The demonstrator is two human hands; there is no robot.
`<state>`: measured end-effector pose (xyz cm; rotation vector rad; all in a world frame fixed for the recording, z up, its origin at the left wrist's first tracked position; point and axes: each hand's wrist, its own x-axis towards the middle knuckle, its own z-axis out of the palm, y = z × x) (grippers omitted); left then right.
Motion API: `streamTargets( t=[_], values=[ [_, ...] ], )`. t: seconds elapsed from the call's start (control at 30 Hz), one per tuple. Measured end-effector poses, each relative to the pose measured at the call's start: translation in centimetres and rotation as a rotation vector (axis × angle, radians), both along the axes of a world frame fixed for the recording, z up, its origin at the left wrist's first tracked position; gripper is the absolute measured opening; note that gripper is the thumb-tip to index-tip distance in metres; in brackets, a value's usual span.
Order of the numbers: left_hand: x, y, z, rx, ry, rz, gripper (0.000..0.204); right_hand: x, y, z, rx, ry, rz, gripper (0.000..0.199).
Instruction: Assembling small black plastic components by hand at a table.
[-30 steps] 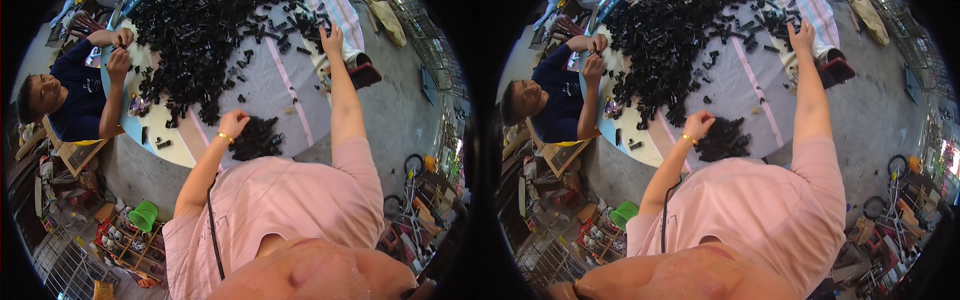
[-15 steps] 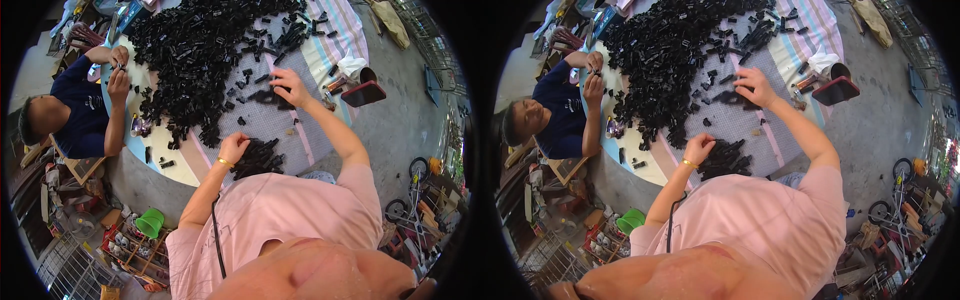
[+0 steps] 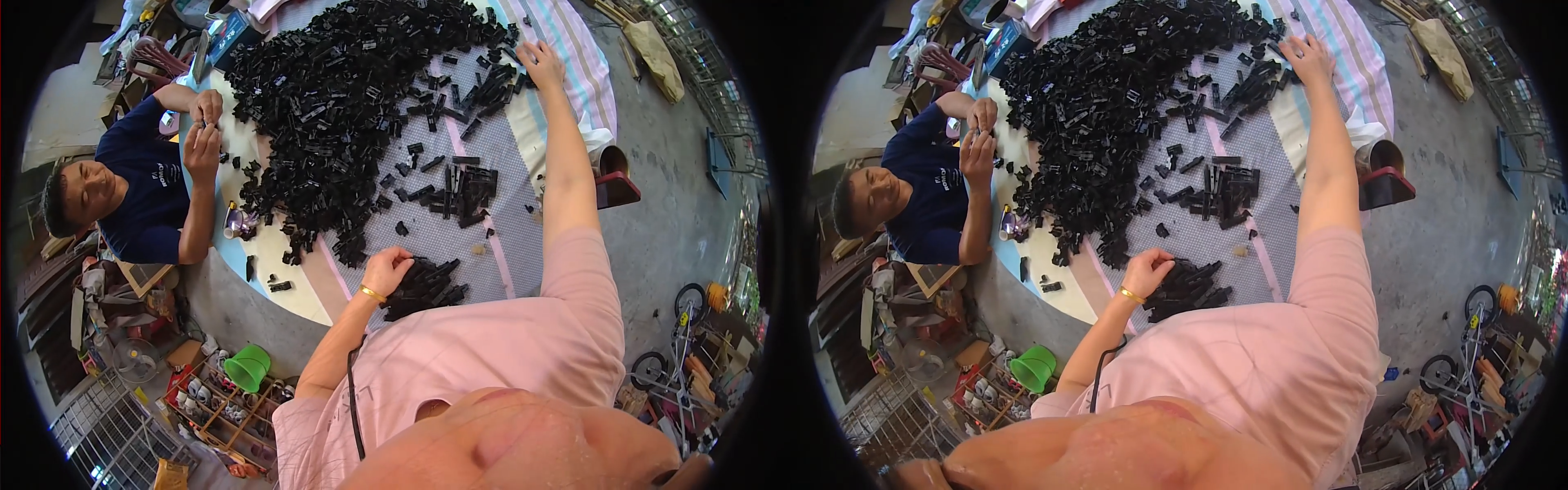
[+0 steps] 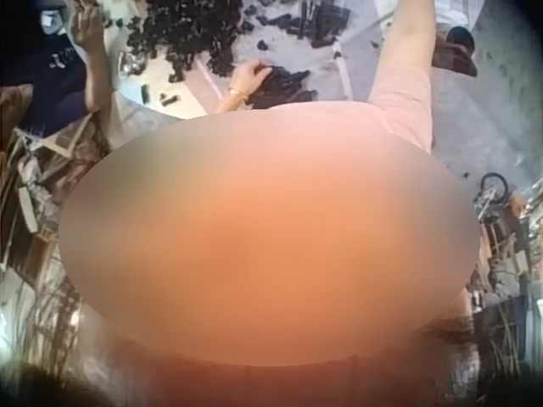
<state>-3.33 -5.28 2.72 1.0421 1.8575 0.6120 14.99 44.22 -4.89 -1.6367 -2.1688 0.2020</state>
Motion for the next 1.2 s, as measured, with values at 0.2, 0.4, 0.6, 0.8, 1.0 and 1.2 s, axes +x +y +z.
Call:
streamTargets(
  t=[0.2, 0.4, 0.6, 0.8, 1.0, 1.2],
  values=[
    [-0.3, 0.4, 0.1, -0.051, -0.032, -0.023, 0.015, -2.2, -2.9, 0.6, 0.218, 0.154, 0.348, 0.04],
    [-0.5, 0.2, -0.5, -0.01, -0.017, -0.049, 0.014, -4.6, -10.1, 1.2, 0.21, 0.188, 0.499, 0.029],
    [-0.6, 0.0, -1.1, 0.004, -0.031, -0.064, 0.016, -7.4, -19.7, 0.7, 0.199, 0.284, 0.513, 0.03],
    [-0.7, -0.3, -1.2, 0.061, 0.011, -0.144, 0.015, -8.0, -23.1, 3.5, 0.154, 0.527, 0.605, 0.028],
    [-0.1, -0.7, -1.2, 0.174, 0.068, -0.144, 0.015, 4.2, -17.8, 1.0, 0.564, -0.126, -0.094, 0.025],
    [0.2, -0.7, -1.1, 0.165, 0.134, -0.204, 0.016, 3.5, -20.7, -0.7, 0.062, -0.27, 0.172, 0.021]
  ],
)
